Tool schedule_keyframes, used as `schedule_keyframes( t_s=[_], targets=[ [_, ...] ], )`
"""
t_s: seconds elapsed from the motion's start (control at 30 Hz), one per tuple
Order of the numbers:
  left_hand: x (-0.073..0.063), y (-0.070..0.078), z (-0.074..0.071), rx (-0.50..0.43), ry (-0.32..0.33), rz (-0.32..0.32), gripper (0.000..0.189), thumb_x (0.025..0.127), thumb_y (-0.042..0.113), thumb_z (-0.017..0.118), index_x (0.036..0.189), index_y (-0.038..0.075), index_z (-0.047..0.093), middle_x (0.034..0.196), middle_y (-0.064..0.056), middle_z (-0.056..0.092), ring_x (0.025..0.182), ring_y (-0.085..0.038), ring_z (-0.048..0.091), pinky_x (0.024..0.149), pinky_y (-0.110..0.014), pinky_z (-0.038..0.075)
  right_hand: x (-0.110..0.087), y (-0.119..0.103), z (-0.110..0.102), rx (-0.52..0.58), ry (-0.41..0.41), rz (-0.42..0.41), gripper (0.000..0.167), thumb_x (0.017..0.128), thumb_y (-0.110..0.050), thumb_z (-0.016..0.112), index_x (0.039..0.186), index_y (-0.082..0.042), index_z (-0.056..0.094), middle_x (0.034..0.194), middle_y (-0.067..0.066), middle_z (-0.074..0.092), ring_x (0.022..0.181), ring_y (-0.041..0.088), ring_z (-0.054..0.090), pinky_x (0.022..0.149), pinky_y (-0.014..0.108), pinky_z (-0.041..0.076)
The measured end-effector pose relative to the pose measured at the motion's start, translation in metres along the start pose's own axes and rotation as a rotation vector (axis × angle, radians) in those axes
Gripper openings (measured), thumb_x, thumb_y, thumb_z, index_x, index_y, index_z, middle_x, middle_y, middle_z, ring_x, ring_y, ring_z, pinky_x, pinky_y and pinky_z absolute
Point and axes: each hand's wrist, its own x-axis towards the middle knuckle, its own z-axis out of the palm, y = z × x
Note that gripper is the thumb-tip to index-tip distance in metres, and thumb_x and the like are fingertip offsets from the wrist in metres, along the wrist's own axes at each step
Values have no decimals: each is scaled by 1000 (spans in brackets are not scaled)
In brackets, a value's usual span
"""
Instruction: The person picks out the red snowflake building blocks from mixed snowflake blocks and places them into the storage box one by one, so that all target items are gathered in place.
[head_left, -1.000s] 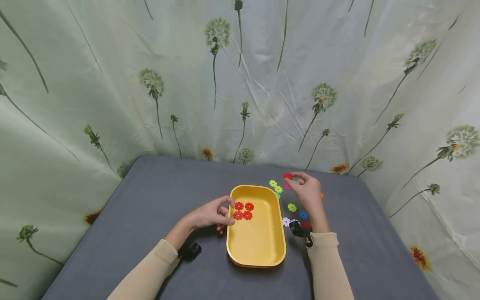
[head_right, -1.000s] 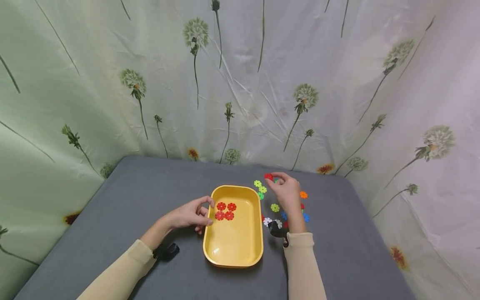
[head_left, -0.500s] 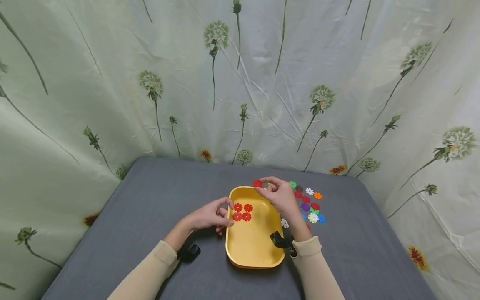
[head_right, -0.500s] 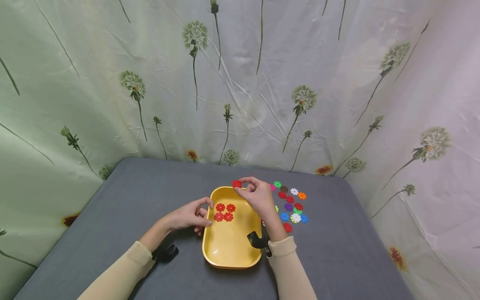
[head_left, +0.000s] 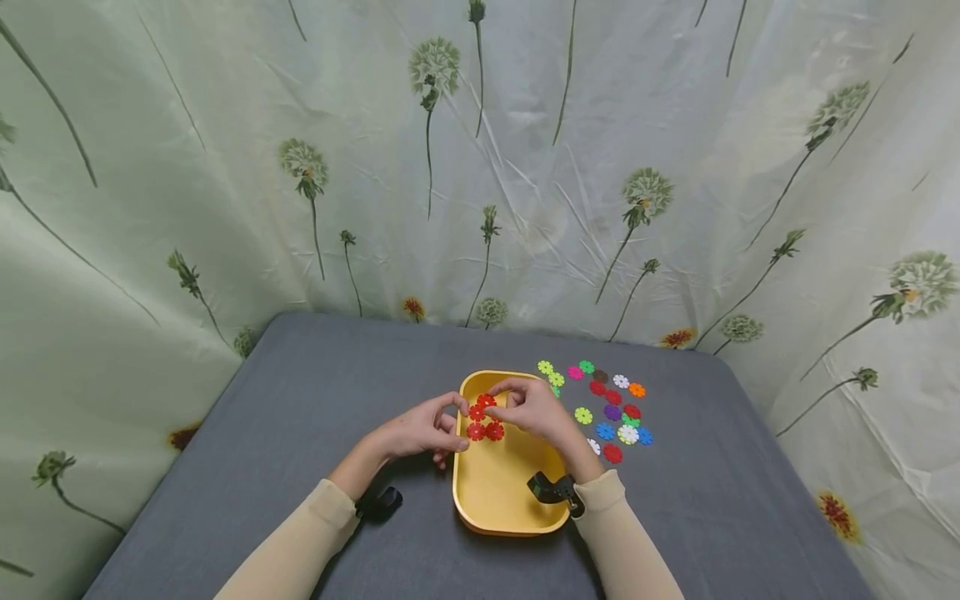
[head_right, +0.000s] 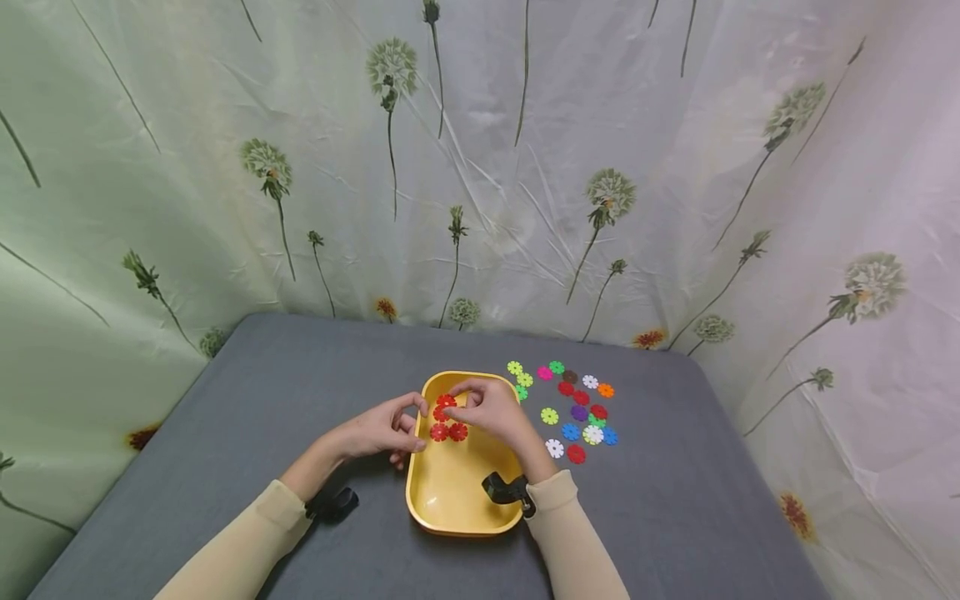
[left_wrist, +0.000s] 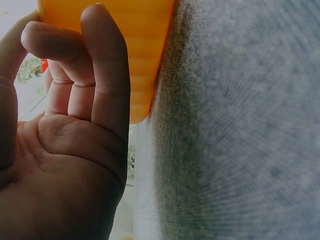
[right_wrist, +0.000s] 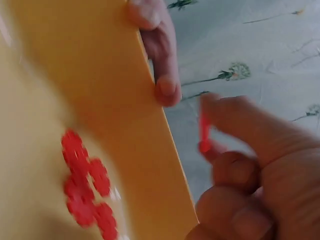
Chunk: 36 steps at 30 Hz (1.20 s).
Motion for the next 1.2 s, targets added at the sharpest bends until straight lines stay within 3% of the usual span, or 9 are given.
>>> schedule_keyframes(
  t_s=[0.37,0.7,1.2],
  targets=[
    [0,0,1,-18,-12,17,46,96,13,77,127,6,42,67,1,60,56,-13,60,61,-30,58,0,11,6,-201,-148,-121,27,87,-17,87,107,-2,78,62,-8,49,56,4,41,54,18,32],
    [0,0,1,-22,-17,29,45,97,12,76,127,6,42,68,2,60,56,-13,59,62,-30,58,-1,10,10,-279,-268,-115,22,89,-23,85,106,-11,78,61,-9,51,54,4,45,53,19,35],
    [1,0,1,-27,-15,31,49,98,15,76,130,1,40,67,2,60,55,-13,59,62,-30,58,0,10,12,-318,-331,-121,21,89,-26,86,107,-17,80,66,-9,55,58,4,47,56,18,37]
  ],
)
